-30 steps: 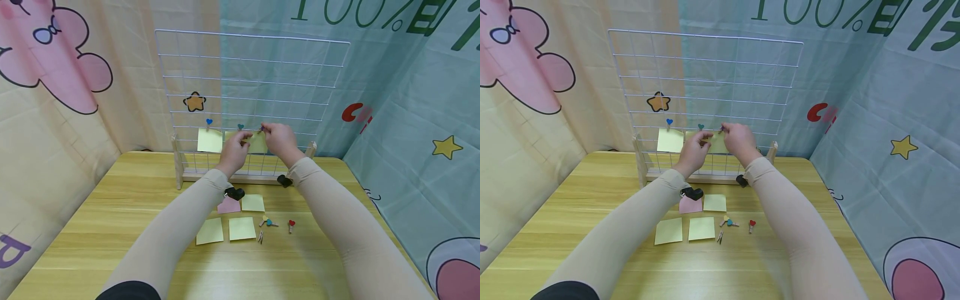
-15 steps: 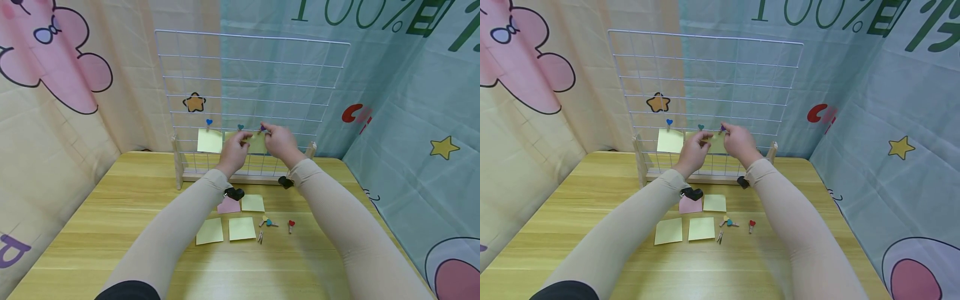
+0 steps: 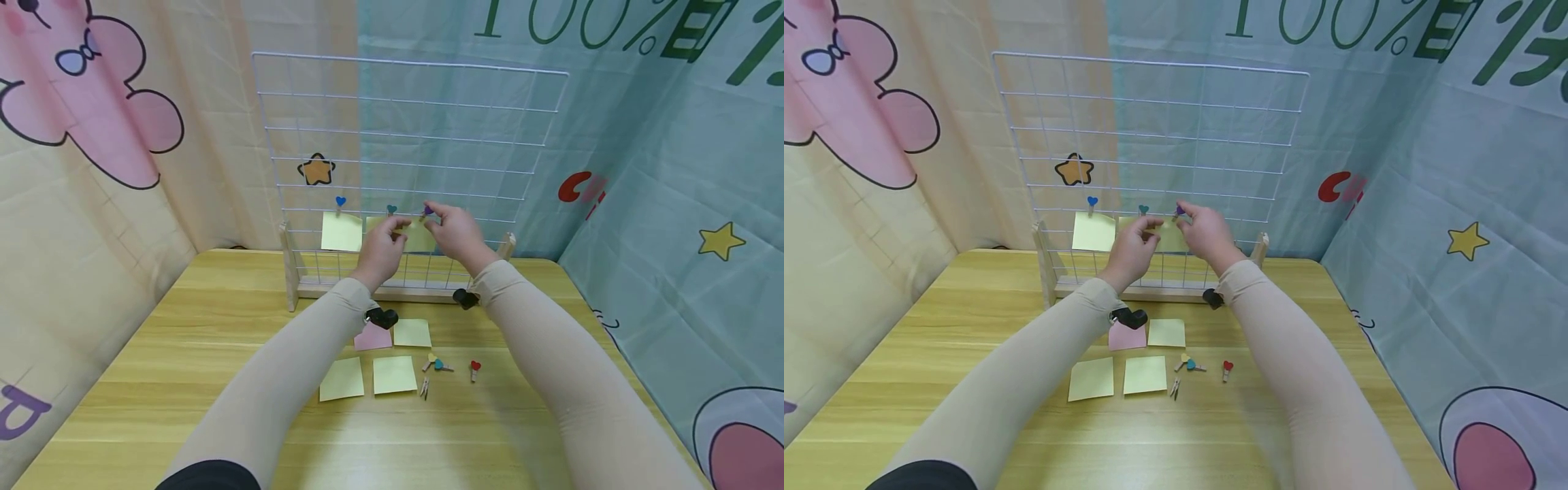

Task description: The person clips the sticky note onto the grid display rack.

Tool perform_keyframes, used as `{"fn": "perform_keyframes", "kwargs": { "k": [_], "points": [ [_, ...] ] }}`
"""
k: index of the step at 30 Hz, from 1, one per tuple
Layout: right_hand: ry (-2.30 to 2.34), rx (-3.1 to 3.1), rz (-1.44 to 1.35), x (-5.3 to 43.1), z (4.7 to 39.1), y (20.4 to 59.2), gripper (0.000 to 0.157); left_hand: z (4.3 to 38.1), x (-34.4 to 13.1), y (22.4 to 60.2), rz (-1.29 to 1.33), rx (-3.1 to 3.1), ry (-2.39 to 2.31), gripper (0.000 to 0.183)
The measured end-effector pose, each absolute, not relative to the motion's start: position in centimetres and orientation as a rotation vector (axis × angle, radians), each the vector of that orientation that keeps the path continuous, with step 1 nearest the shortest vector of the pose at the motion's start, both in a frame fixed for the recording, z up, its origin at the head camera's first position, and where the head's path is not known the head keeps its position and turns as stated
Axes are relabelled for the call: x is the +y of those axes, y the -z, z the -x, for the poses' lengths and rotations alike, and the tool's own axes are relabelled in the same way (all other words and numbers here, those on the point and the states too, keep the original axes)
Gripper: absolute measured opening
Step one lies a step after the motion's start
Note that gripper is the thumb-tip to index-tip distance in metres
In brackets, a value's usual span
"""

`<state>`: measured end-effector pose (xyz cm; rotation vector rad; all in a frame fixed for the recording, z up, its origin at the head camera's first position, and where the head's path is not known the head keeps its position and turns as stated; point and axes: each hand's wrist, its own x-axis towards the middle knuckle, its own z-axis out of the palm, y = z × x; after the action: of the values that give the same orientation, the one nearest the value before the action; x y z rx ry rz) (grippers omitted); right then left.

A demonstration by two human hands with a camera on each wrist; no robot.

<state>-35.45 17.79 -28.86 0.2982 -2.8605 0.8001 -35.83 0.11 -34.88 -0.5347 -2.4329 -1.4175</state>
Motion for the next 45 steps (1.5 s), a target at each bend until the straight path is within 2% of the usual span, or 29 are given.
{"fn": "perform_keyframes", "kwargs": {
  "k": [10,25,45],
  "points": [
    [-0.736,-2.89,-0.312,17.45,35.46,28.47,0.051,35.82,0.0,35.13,0.536,-2.419,1.428,0.031],
    [-0.675,-2.87,-0.299,16.94,35.89,28.24,0.041,35.76,-0.15,35.2,0.518,-2.421,1.433,0.029],
    [-0.609,-2.864,-0.337,17.46,35.99,28.95,0.043,35.75,-0.3,35.12,0.539,-2.425,1.413,0.029]
  ]
}}
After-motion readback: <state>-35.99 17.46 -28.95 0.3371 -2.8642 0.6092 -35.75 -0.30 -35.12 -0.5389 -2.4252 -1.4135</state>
